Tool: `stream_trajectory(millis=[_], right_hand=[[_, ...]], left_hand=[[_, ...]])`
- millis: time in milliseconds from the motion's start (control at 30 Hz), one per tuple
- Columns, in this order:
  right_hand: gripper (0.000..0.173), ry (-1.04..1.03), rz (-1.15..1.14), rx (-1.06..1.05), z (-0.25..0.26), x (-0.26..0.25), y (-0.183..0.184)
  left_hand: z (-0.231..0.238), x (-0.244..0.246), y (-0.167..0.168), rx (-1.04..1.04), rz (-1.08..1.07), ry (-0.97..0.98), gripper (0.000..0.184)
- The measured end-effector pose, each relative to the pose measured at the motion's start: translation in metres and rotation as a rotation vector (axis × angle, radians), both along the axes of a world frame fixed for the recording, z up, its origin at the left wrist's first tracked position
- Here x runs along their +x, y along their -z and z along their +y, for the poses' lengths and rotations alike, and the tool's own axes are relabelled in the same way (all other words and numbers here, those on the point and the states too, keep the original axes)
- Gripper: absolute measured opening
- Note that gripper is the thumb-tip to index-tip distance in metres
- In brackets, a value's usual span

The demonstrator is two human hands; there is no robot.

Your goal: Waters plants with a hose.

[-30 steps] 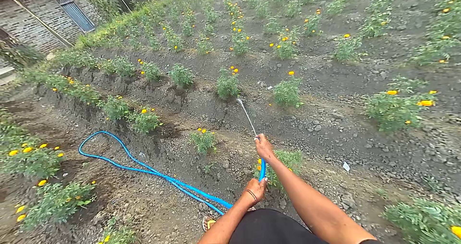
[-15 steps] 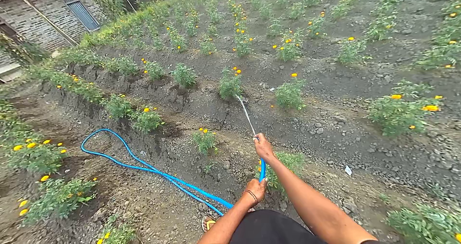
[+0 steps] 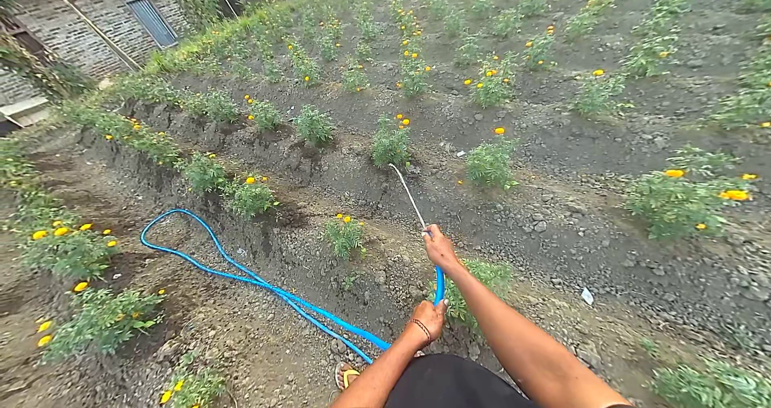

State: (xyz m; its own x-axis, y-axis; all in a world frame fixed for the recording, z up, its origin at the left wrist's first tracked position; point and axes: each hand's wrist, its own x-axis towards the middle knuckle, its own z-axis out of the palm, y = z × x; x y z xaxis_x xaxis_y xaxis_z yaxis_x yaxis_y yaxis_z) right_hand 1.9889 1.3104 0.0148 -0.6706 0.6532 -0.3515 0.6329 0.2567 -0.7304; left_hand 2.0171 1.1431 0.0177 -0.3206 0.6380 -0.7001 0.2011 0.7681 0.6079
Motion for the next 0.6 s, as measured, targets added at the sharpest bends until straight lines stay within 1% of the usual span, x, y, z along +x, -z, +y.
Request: stream_trajectory(millis=[300, 600], right_hand=[[0.036, -0.028, 0.016, -0.005, -0.0008, -0.0063, -0.0015], [0.035, -0.012, 0.053, -0.023, 0.0005, -0.0067, 0.0026]], left_hand=[[0.0, -0.0023, -0.0005, 0.007, 0.002, -0.021, 0.065], [0.0003, -0.0045, -0.0005, 0.007, 0.023, 0.006, 0.065]])
